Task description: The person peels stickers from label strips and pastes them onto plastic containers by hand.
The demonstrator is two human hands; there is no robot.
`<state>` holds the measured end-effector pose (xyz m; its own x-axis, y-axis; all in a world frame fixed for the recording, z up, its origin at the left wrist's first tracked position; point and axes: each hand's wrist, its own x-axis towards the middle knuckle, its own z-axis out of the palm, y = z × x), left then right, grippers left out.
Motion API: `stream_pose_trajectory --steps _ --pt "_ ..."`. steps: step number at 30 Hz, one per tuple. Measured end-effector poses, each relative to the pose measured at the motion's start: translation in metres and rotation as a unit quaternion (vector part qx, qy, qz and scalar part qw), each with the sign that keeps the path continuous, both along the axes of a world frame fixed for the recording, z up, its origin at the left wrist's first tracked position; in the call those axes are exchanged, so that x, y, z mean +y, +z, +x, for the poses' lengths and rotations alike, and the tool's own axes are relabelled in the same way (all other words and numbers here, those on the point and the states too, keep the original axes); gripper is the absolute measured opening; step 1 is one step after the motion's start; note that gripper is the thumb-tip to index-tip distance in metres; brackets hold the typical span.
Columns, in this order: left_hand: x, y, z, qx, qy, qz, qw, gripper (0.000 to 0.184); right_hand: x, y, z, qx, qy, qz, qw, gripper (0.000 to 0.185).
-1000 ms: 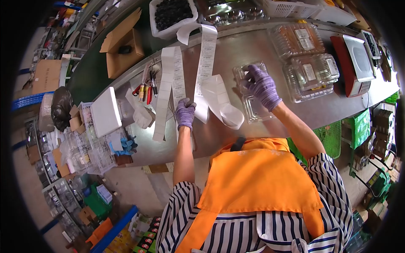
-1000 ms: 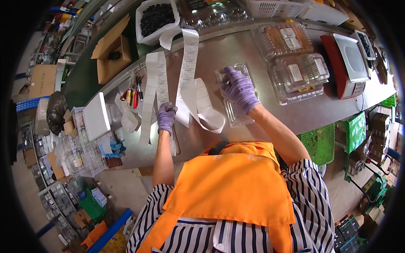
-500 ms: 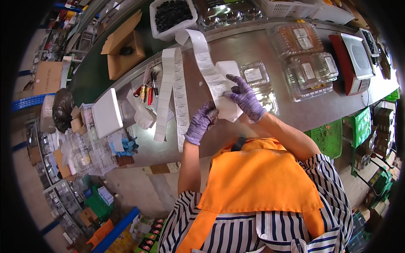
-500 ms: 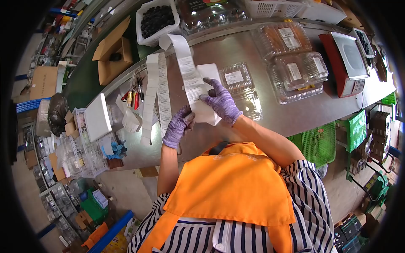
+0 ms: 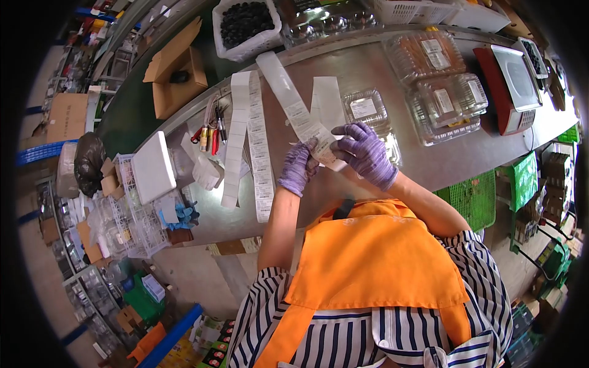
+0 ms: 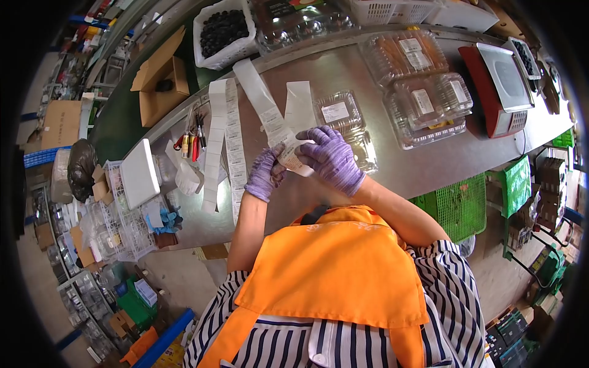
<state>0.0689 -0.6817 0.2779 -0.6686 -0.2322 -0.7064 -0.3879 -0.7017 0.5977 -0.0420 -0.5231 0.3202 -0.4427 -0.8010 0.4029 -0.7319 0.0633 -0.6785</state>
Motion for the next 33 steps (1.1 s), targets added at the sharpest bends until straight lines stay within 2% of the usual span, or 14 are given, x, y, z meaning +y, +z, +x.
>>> stream_pose_trajectory --steps 8,13,16,17,18,20,21,23,26,28,30,31,32,33 --pt "0.01 0.004 -0.007 0.018 -0.033 -0.066 0.997 0.015 0.016 0.002 -0.007 -0.045 -0.028 0.038 0.998 0.02" --pt "0.017 0.002 -0.005 0.004 -0.013 -0.042 0.999 0.02 0.02 0.002 -0.006 0.012 -0.004 0.0 1.0 0.018" --pt "0.01 -0.024 -0.004 -0.053 0.037 -0.057 0.996 0.02 0.03 0.002 -0.007 -0.074 0.022 -0.022 0.997 0.015" --pt "0.006 -0.013 -0.006 -0.113 0.034 -0.079 0.99 0.01 0.038 -0.003 -0.008 -0.155 -0.016 -0.065 0.986 0.011" --pt "-0.008 -0.025 0.0 -0.096 0.009 -0.097 0.991 0.012 0.048 -0.009 -0.007 -0.309 -0.105 -0.042 0.944 0.011" --pt "-0.007 -0.038 0.001 0.062 0.169 -0.025 0.983 0.025 0.063 -0.034 -0.027 -0.407 -0.186 -0.036 0.894 0.02" --pt "-0.013 -0.043 0.007 0.091 0.121 0.014 0.988 0.039 0.072 -0.05 -0.034 -0.377 -0.189 0.051 0.905 0.025" --pt "-0.005 -0.041 0.008 0.098 0.1 0.065 0.988 0.038 0.084 -0.076 -0.04 -0.308 -0.19 0.223 0.905 0.035" --pt "0.017 -0.051 0.014 0.011 0.069 0.013 0.998 0.023 0.08 -0.071 -0.036 -0.254 -0.211 0.279 0.902 0.043" --pt "0.034 -0.083 0.018 0.024 0.018 0.016 0.999 0.018 0.079 -0.076 -0.035 -0.21 -0.216 0.314 0.901 0.045" --pt "0.063 -0.031 0.011 -0.035 -0.021 -0.028 0.999 0.016 0.076 -0.07 -0.03 -0.174 -0.22 0.337 0.899 0.045" --pt "0.073 -0.047 0.013 -0.058 -0.054 -0.015 0.997 0.016 0.075 -0.067 -0.027 -0.111 -0.236 0.329 0.908 0.044" --pt "0.079 -0.052 0.01 -0.109 -0.156 -0.157 0.969 0.021 0.074 -0.064 -0.023 -0.046 -0.251 0.32 0.912 0.044" --pt "0.088 -0.055 0.013 -0.108 -0.155 -0.18 0.965 0.025 0.074 -0.062 -0.021 0.02 -0.265 0.308 0.914 0.043"
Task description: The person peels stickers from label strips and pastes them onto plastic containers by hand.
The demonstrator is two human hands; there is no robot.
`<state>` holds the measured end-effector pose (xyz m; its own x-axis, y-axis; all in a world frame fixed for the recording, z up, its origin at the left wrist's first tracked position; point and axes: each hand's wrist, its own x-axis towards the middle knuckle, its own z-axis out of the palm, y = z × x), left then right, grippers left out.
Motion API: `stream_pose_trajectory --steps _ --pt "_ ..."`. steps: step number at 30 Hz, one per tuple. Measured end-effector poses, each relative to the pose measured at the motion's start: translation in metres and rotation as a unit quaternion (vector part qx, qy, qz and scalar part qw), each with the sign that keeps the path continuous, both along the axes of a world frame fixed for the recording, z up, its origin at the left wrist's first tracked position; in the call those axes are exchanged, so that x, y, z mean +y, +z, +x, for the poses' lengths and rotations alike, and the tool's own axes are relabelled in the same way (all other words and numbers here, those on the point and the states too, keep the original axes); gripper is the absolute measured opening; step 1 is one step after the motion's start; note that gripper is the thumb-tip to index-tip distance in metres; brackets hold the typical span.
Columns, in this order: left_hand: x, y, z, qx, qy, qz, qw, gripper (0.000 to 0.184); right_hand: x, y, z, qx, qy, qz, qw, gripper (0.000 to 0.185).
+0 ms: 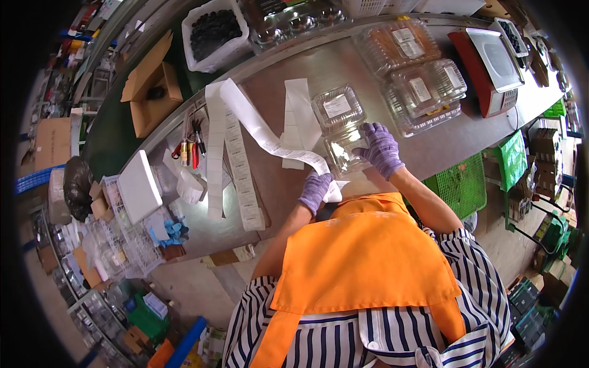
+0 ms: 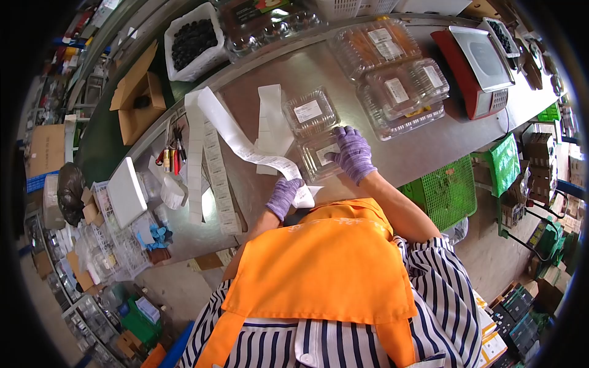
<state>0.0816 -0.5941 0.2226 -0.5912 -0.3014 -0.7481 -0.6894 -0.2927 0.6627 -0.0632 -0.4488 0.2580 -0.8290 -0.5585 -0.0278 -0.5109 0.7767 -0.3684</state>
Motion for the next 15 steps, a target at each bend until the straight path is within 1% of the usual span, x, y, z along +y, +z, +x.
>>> stream_pose_trajectory --steps 1,2,3,4,7,8,9,10,12,13,14,15 --pt "0.008 -0.003 0.003 0.004 -0.002 -0.024 1.0 0.028 0.004 -0.001 -0.001 -0.009 -0.015 -0.022 1.0 0.043" --pt "0.01 -0.009 0.003 -0.025 0.009 -0.003 1.0 0.03 0.011 -0.005 -0.003 -0.02 -0.031 -0.043 0.998 0.043" --pt "0.012 -0.015 0.004 -0.013 0.019 0.003 1.0 0.03 0.018 -0.009 -0.004 -0.03 -0.046 -0.065 0.996 0.042" --pt "0.013 -0.021 0.007 -0.002 0.028 0.009 1.0 0.03 0.022 -0.013 -0.004 -0.071 -0.088 -0.093 0.989 0.033" --pt "0.015 -0.021 0.008 0.035 0.066 0.041 0.996 0.028 0.036 -0.025 -0.01 -0.18 -0.148 -0.183 0.955 0.023" --pt "0.015 -0.016 0.008 0.036 0.076 0.052 0.995 0.027 0.036 -0.031 -0.013 -0.148 -0.159 -0.221 0.951 0.013" --pt "0.014 -0.013 0.008 0.038 0.085 0.061 0.994 0.027 0.039 -0.036 -0.016 -0.161 -0.169 -0.218 0.948 0.013" --pt "0.013 -0.029 0.012 0.038 0.095 0.072 0.992 0.026 0.042 -0.04 -0.019 -0.173 -0.179 -0.215 0.944 0.012" --pt "0.013 -0.018 0.01 0.046 0.111 0.085 0.989 0.024 0.043 -0.043 -0.023 -0.203 -0.201 -0.212 0.935 0.009" --pt "0.014 -0.014 0.009 0.05 0.119 0.092 0.987 0.024 0.044 -0.043 -0.025 -0.252 -0.22 -0.236 0.912 0.009" --pt "0.014 -0.015 0.008 0.06 0.119 0.075 0.988 0.022 0.044 -0.039 -0.026 -0.301 -0.239 -0.26 0.886 0.009" --pt "0.014 -0.014 0.007 0.055 0.127 0.088 0.987 0.021 0.044 -0.036 -0.027 -0.348 -0.257 -0.282 0.856 0.01"
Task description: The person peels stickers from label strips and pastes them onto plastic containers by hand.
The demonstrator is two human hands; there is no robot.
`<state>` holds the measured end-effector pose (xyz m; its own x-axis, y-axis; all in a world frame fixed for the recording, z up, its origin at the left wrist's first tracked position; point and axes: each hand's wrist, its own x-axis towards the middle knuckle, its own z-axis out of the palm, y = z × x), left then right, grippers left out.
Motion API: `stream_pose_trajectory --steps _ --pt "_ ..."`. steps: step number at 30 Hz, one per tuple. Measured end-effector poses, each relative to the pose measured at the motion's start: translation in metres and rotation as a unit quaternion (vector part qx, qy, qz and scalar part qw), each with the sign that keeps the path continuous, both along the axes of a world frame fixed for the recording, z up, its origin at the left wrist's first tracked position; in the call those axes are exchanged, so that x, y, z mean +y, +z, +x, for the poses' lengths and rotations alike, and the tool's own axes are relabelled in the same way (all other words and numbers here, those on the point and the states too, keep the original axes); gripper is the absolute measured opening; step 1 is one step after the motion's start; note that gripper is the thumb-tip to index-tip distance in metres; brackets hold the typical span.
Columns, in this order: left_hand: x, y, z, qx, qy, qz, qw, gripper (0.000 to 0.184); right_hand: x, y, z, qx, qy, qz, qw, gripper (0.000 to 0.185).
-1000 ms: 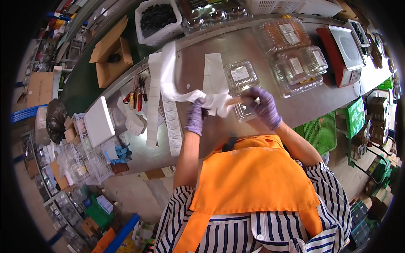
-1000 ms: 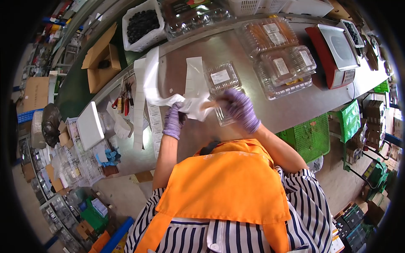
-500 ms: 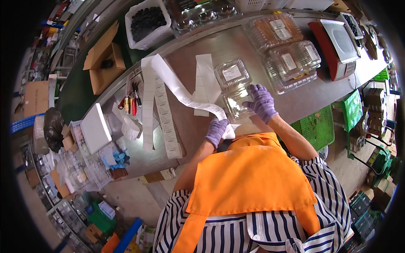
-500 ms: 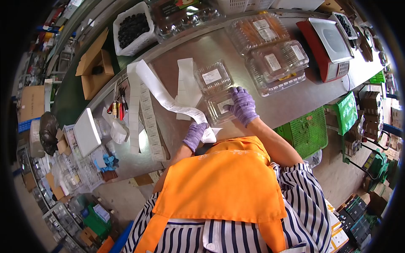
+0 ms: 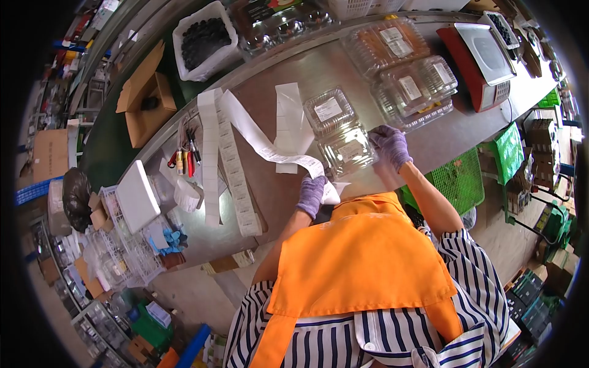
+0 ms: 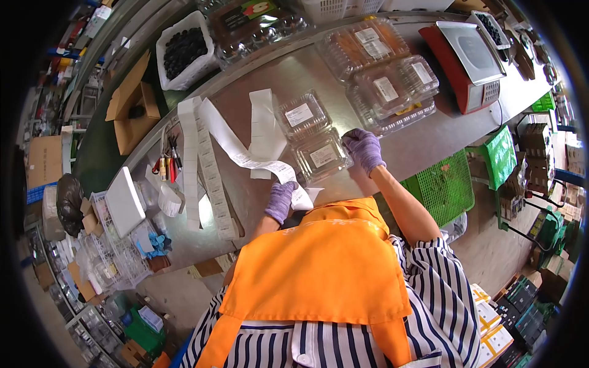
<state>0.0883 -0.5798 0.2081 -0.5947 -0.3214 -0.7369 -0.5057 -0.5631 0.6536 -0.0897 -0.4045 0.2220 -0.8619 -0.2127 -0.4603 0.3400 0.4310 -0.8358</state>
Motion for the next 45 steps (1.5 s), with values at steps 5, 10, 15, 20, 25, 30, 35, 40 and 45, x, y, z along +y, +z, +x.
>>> stream_pose_trajectory --steps 5,10,15,20,25,30,35,40,45 --pt "-0.004 -0.008 -0.006 -0.042 -0.002 0.008 0.999 0.02 0.004 -0.002 -0.003 -0.049 -0.041 -0.084 0.994 0.011" --pt "-0.012 -0.024 -0.017 -0.051 0.043 0.087 0.994 0.03 0.01 -0.009 -0.006 -0.114 -0.045 -0.153 0.981 0.013" --pt "-0.015 -0.011 -0.02 -0.039 0.044 0.089 0.994 0.03 0.005 0.016 -0.01 -0.134 -0.038 -0.153 0.978 0.018" --pt "-0.023 -0.01 -0.017 -0.068 0.016 0.114 0.991 0.025 0.005 0.024 -0.017 -0.141 0.034 -0.092 0.985 0.026" --pt "-0.022 -0.011 -0.02 -0.084 -0.004 0.144 0.986 0.029 0.005 0.017 -0.023 -0.164 0.059 -0.092 0.98 0.023" --pt "-0.015 0.001 -0.022 -0.049 0.011 0.182 0.982 0.03 0.005 0.013 -0.022 -0.198 0.027 -0.128 0.971 0.024" --pt "-0.014 0.019 -0.027 -0.001 0.015 0.203 0.979 0.032 0.01 -0.005 -0.027 -0.238 0.01 -0.171 0.956 0.025" --pt "-0.006 0.018 -0.028 0.014 0.051 0.22 0.974 0.029 0.01 0.018 -0.029 -0.165 0.102 -0.034 0.98 0.027" --pt "-0.006 0.013 -0.036 -0.059 -0.036 0.105 0.992 0.037 0.015 -0.009 -0.008 -0.262 0.071 -0.243 0.931 0.03"
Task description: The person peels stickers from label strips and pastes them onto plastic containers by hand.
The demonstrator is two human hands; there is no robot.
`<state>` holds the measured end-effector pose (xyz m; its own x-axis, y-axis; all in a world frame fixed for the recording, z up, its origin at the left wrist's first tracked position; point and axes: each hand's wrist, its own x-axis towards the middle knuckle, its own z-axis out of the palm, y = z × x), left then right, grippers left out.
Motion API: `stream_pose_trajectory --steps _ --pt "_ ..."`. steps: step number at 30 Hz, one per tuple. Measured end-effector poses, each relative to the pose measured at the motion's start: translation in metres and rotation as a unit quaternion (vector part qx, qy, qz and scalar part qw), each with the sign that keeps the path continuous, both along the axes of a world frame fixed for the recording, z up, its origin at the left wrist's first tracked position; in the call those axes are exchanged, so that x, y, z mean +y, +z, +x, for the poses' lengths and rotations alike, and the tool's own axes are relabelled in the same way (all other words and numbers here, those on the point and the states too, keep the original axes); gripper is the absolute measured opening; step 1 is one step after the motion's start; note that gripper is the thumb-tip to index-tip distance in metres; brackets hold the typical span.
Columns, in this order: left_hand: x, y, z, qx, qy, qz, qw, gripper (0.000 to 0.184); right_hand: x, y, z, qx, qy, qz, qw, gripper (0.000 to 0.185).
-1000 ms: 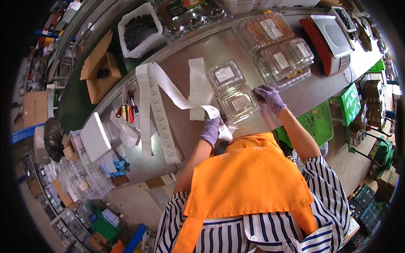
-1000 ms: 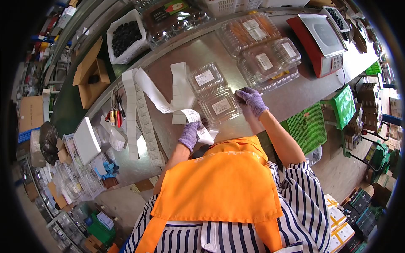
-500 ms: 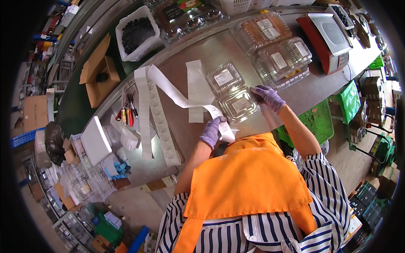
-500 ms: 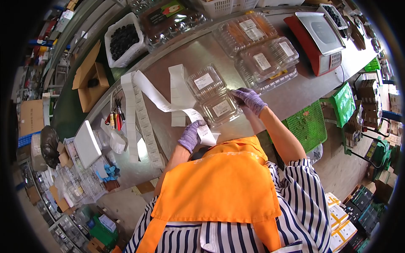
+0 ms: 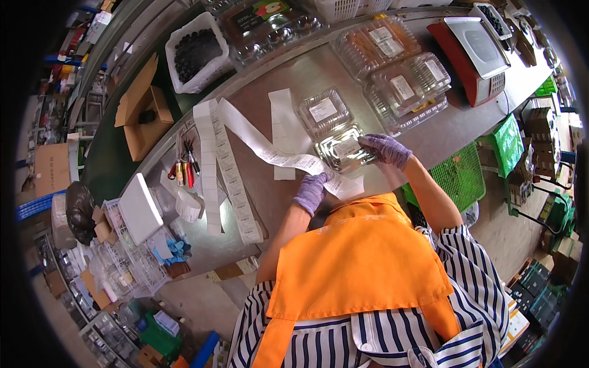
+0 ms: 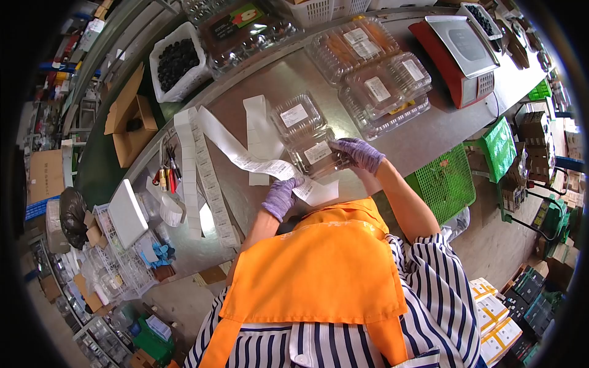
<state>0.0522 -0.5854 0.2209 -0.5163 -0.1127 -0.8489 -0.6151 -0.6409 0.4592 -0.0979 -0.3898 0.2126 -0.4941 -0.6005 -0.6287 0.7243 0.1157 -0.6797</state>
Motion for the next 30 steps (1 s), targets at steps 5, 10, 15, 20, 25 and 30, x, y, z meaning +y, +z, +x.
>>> stream_pose_trajectory --steps 5,10,15,20,25,30 --pt "-0.002 -0.032 0.005 0.159 -0.079 -0.081 0.981 0.039 -0.01 0.042 0.012 -0.062 0.002 -0.11 0.992 0.028" --pt "-0.006 -0.05 0.003 0.175 -0.043 -0.06 0.982 0.033 0.013 0.026 0.005 0.097 -0.063 -0.125 0.985 0.036" --pt "-0.004 -0.007 0.008 0.191 0.08 0.15 0.967 0.035 0.034 0.027 -0.042 0.082 -0.374 -0.235 0.893 0.031" --pt "-0.009 0.006 0.011 0.143 0.078 0.133 0.978 0.03 0.045 0.011 -0.06 0.034 -0.409 -0.212 0.887 0.032" --pt "-0.009 0.018 0.011 0.146 0.055 0.106 0.982 0.033 0.045 0.021 -0.063 -0.005 -0.449 -0.242 0.86 0.026" --pt "-0.008 0.031 0.012 0.144 0.053 0.088 0.984 0.031 0.054 0.019 -0.073 -0.04 -0.523 -0.277 0.805 0.023"
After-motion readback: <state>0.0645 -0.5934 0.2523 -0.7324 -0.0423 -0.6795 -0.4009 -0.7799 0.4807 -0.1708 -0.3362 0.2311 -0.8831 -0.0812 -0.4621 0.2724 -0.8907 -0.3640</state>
